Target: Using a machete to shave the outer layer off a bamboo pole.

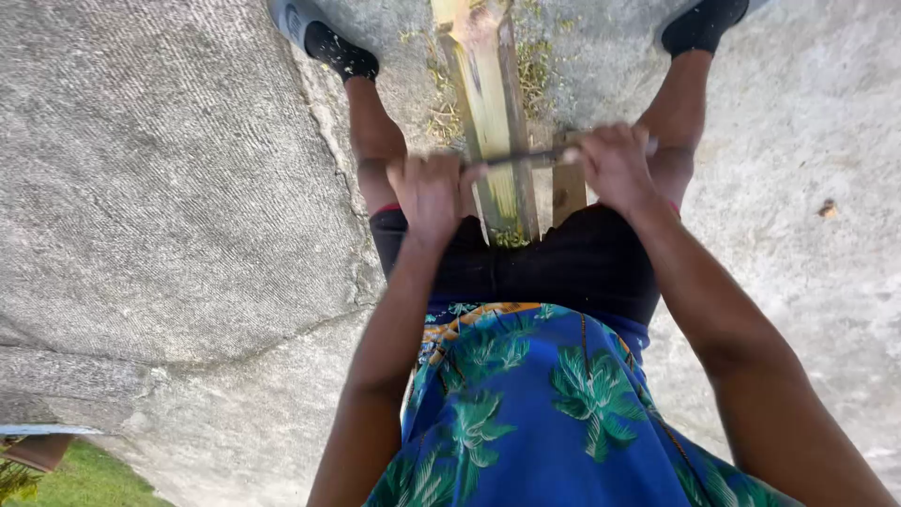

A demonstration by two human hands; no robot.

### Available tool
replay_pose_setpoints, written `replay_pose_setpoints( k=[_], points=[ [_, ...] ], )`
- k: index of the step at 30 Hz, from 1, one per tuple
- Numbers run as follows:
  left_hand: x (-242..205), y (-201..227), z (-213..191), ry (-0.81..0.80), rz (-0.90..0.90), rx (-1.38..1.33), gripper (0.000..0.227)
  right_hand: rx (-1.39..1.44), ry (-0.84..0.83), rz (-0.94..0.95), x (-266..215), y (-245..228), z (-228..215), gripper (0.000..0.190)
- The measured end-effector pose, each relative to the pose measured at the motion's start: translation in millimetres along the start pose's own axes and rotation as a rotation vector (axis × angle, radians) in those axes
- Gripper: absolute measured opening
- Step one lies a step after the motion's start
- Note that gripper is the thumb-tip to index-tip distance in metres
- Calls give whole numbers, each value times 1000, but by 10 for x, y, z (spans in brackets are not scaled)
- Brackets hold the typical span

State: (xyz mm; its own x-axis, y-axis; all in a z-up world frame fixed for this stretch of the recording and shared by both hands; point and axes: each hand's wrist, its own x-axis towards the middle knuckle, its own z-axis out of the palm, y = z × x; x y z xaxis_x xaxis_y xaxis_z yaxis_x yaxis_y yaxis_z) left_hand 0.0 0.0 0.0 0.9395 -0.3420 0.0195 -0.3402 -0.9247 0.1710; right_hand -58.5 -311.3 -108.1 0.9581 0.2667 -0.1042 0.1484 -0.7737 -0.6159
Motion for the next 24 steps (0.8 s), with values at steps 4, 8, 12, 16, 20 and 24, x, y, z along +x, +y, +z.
replay_pose_setpoints(
  k=[4, 8, 12, 16, 20, 24],
  points=[
    [1102, -558, 213, 63, 58, 120, 52, -39, 137, 21, 1137, 148, 5, 9],
    [1352, -635, 22, 203, 142, 88, 52, -25, 159, 28, 1251, 204, 222, 15],
    [795, -388, -20, -109, 61, 143, 53, 16, 109, -10, 805, 43, 144, 15],
    [-198, 171, -99, -61, 7, 74, 43, -21, -54, 46, -329, -63, 192, 11],
    [-800, 301, -98, -171, -139, -92, 40, -4, -180, 75, -621, -330, -34, 21],
    [-207, 15, -42, -34, -103, -62, 43, -42, -138, 85, -15, -249, -82, 16]
  ],
)
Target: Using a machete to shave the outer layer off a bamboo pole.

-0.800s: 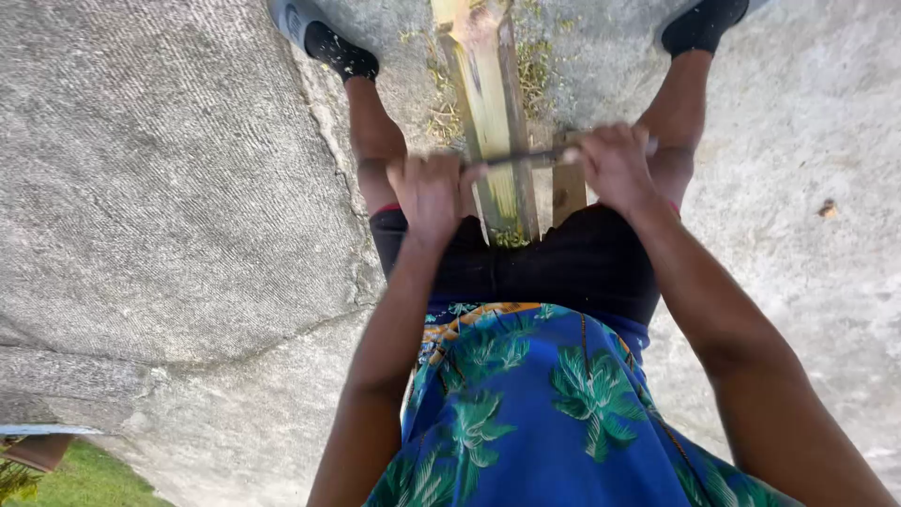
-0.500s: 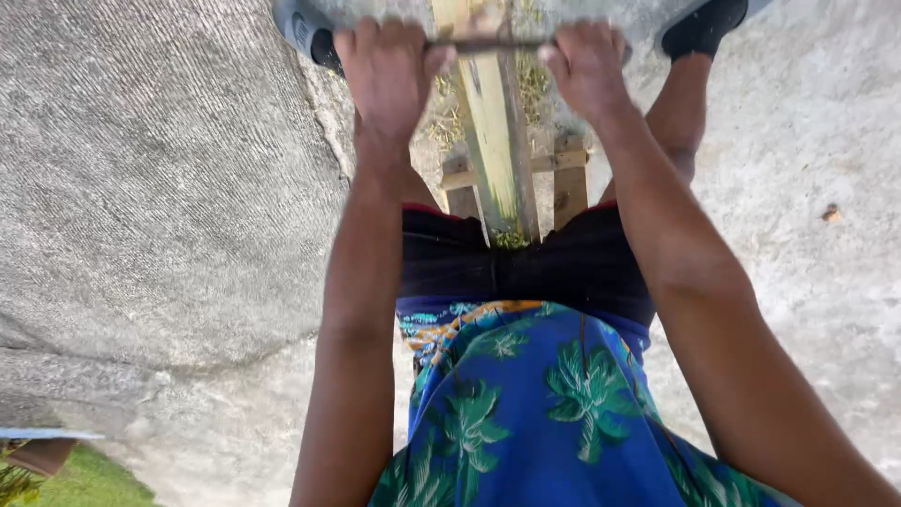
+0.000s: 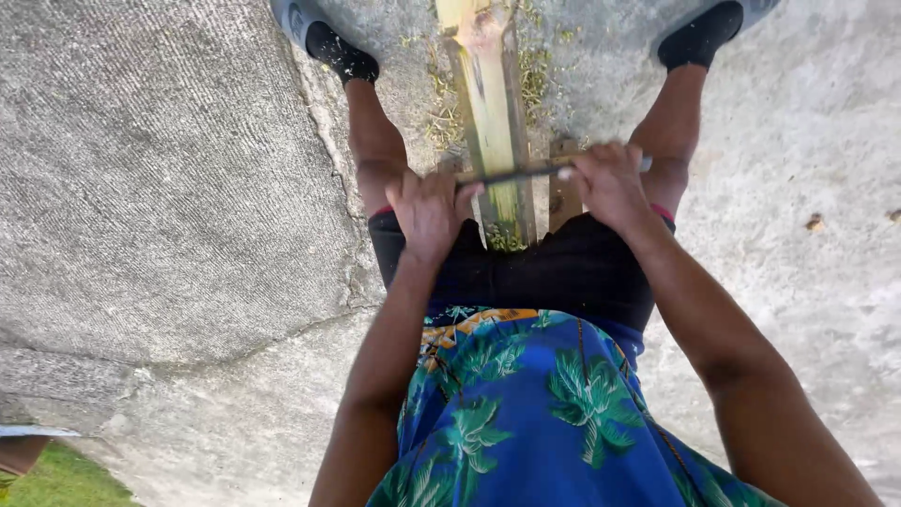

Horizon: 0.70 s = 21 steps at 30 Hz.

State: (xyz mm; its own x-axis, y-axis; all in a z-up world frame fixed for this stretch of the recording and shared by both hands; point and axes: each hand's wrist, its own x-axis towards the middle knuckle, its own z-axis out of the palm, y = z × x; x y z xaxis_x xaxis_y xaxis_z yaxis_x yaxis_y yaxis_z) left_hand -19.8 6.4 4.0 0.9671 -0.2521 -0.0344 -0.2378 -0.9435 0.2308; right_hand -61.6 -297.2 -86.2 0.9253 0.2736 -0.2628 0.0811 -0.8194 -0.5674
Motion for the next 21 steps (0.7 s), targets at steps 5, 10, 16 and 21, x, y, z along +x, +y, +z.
replay_pose_setpoints(
  k=[5, 10, 16, 21],
  points=[
    [1027, -564, 288, 98, 75, -57, 54, -164, 252, -73, 983, -23, -364, 17],
    [1213, -667, 188, 180, 132, 43, 58, -197, 298, -182, 968, -154, -393, 12],
    [252, -250, 443, 295, -77, -58, 73, 98, 29, 83, 424, -462, -168, 24],
    [-368, 512, 868, -40, -714, -965, 93, -79, 62, 87, 281, -739, -227, 46]
  ],
)
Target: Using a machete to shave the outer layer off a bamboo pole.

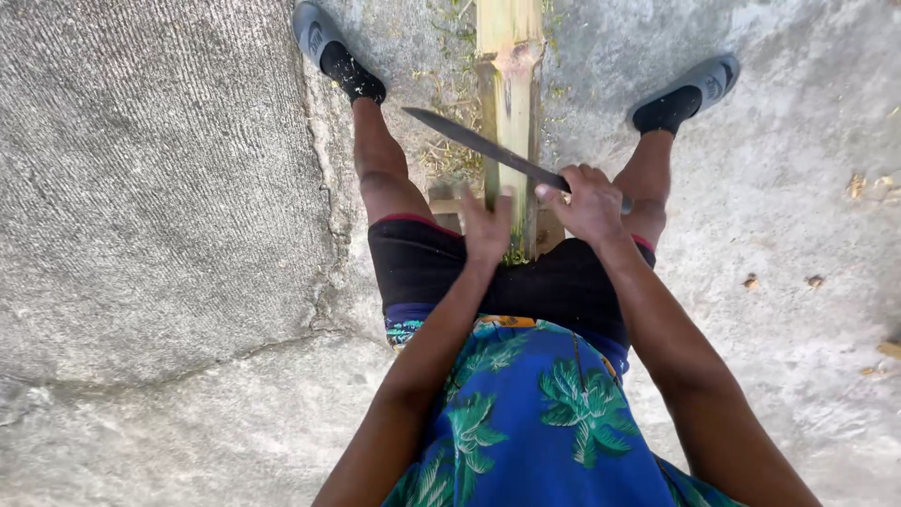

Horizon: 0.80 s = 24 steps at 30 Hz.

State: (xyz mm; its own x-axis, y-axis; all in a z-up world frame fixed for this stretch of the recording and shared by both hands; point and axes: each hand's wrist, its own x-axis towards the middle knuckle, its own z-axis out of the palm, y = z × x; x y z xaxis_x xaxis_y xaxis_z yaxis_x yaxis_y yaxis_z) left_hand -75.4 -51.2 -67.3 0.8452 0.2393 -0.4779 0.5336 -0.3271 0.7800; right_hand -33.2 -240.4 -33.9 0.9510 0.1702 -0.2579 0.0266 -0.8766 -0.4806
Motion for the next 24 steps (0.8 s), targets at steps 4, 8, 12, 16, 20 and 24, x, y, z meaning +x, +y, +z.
replay_pose_setpoints(
  k=[4, 8, 12, 16, 20, 24],
  points=[
    [-18, 647, 82, -68, -173, 14, 95, -69, -16, 27, 37, 80, 11, 46],
    [104, 592, 233, 71, -170, 220, 112, -71, 44, 7, 251, 247, -16, 50],
    [125, 791, 179, 87, -221, 292, 115, 34, 88, 92, 468, 380, 40, 50],
    [154, 964, 125, 51, -269, 288, 114, -78, -34, -168, 514, 402, 39, 54],
    [150, 995, 141, 31, -325, 297, 116, 57, -49, 93, 510, 547, 225, 49],
    [165, 917, 186, -10, -362, 345, 117, 46, 6, -106, 484, 597, 268, 48]
  ],
)
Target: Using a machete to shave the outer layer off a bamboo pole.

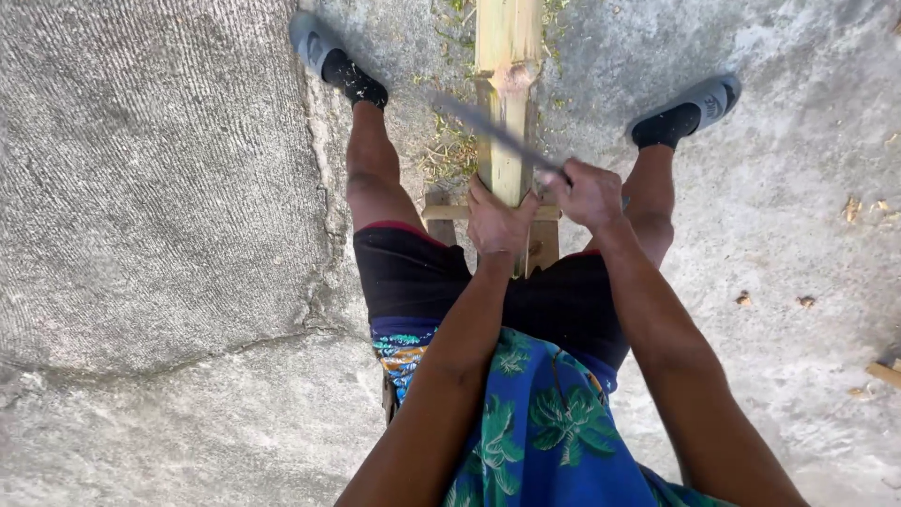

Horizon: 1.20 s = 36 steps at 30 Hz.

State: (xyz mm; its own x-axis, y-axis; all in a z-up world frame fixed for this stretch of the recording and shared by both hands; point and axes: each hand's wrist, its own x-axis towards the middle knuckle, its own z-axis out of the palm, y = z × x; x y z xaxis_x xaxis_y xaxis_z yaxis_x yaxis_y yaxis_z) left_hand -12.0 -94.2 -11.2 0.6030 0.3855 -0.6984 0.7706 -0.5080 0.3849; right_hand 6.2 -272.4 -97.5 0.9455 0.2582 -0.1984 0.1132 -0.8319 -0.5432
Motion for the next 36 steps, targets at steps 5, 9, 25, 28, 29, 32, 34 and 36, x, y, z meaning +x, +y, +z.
replay_pose_setpoints(
  k=[5, 9, 25, 28, 29, 32, 34, 36],
  points=[
    [43, -27, 46, 3, 37, 2, 116, 16, 72, 59, -40, -173, -131, 50],
    [5, 12, 16, 66, 73, -60, 113, 58, 144, 237, -27, -165, -62, 47],
    [285, -397, 184, 19, 252, -54, 127, -74, -120, -172, 396, -188, -305, 56],
    [313, -250, -13, -65, 241, -111, 123, -60, -184, -38, 429, -151, -370, 55],
    [307, -252, -71, -161, 243, -272, 116, -70, -130, -51, 391, -154, -401, 53],
    [442, -326, -117, -344, 271, -554, 103, -93, -109, -63, 470, -235, -586, 53],
    [529, -369, -110, -416, 304, -683, 96, -108, -138, -83, 503, -338, -644, 55],
    [600, -350, -111, -470, 344, -741, 93, -65, -152, -176, 474, -453, -602, 53]
  ],
)
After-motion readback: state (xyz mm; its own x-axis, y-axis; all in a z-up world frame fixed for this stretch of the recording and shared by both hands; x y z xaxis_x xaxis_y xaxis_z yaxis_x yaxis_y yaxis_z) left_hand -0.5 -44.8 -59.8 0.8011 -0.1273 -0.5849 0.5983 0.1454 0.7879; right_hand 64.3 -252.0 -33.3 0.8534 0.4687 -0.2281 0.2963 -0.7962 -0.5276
